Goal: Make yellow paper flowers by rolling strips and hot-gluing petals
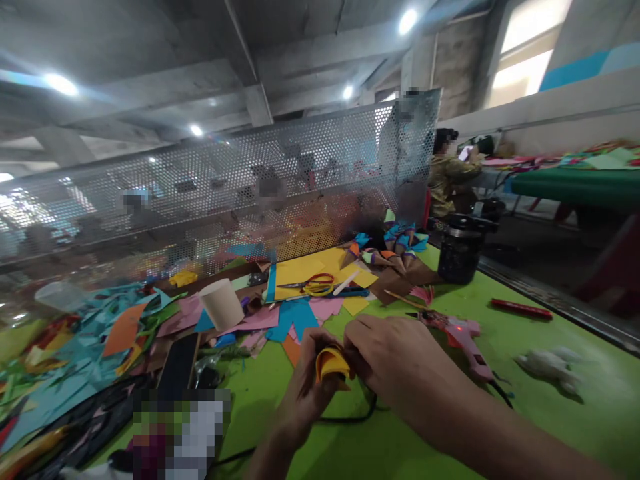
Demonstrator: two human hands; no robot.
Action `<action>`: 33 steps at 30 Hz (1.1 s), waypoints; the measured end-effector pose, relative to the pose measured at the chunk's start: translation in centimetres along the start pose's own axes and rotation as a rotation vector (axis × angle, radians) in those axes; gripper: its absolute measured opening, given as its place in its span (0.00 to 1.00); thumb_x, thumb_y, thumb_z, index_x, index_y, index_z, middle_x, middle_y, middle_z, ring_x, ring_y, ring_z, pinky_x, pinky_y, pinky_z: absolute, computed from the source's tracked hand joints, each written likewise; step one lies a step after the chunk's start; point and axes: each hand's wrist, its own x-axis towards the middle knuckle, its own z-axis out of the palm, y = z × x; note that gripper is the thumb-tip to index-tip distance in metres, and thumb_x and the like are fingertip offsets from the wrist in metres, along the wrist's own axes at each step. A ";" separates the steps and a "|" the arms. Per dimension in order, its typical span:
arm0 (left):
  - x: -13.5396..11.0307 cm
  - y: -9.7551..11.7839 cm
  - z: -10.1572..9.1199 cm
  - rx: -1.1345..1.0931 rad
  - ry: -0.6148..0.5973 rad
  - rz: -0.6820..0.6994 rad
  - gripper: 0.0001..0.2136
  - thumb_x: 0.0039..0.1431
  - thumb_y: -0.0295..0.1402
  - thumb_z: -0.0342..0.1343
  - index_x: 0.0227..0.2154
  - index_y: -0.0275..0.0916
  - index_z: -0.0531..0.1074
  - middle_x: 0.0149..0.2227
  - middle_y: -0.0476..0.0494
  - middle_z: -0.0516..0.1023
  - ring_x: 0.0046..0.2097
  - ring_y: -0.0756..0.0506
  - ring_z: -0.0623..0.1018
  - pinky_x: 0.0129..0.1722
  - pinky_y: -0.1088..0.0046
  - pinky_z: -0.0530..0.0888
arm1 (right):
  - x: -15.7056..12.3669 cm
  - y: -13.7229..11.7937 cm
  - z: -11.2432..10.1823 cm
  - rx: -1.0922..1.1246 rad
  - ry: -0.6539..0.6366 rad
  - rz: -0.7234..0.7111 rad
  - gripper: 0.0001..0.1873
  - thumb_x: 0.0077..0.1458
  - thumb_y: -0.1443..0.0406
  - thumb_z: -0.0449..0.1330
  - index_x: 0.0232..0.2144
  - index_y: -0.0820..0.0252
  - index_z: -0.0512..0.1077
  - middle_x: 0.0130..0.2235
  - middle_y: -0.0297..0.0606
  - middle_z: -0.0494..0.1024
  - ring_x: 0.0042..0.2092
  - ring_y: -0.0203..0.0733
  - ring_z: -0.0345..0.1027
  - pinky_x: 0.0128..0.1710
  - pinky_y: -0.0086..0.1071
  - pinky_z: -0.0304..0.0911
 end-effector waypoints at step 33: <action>1.2 -1.5 0.2 -0.644 0.135 -0.105 0.14 0.51 0.42 0.61 0.36 0.38 0.74 0.33 0.44 0.73 0.39 0.44 0.70 0.43 0.66 0.65 | 0.7 3.4 2.8 0.607 0.184 -0.042 0.05 0.55 0.71 0.61 0.30 0.58 0.75 0.32 0.32 0.79 0.34 0.37 0.70 0.33 0.27 0.59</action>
